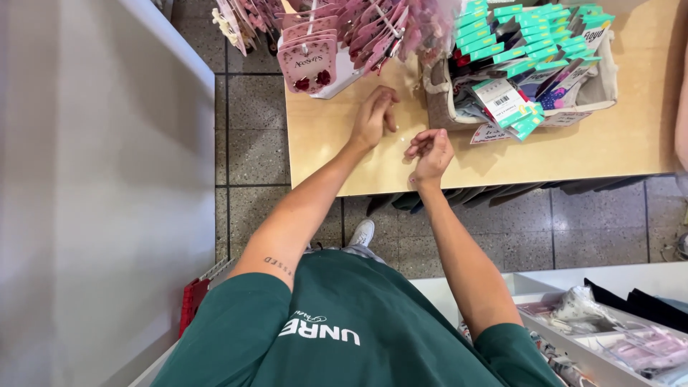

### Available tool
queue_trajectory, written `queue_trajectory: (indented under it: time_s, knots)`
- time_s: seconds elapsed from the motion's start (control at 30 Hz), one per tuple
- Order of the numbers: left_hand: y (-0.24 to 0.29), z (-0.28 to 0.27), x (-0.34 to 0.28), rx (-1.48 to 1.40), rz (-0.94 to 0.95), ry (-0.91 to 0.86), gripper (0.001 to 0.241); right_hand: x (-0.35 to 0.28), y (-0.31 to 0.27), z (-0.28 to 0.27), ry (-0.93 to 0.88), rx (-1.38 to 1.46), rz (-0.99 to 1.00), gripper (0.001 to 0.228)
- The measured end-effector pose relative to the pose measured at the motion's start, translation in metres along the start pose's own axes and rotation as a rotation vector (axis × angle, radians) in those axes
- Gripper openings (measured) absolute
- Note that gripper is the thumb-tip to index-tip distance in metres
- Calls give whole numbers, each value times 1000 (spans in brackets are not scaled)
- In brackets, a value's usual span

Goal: Organizing and hanging packaged hair clips and accessories onto a rotating display rack on a store counter.

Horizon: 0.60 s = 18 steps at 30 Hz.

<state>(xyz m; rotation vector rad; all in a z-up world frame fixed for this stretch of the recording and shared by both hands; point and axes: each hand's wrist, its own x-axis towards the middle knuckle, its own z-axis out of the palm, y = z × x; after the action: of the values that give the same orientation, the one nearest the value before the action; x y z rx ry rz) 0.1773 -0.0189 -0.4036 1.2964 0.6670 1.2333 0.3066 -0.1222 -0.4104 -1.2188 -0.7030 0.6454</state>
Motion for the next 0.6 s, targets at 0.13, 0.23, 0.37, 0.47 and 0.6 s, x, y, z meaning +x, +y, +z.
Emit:
queue_trajectory:
  time_s: [0.13,0.23,0.37,0.47,0.6]
  knots:
    - [-23,-22,-3,-46,29,73,42,4,-5,0,46,24,-4,63]
    - [-21,-28,-4,-41,54,85,42,9,-17,1,66,40,-53,63]
    - [-8,-27,-4,27,55,20,43,5,-42,-31,-50,132,-118,58]
    - [-13,-28,5,152,63,-67,44,-16,-37,-65,-287,70,-24,58]
    - [-22,-20,13,303,66,-150,48,-39,-15,-91,-557,-245,72,52]
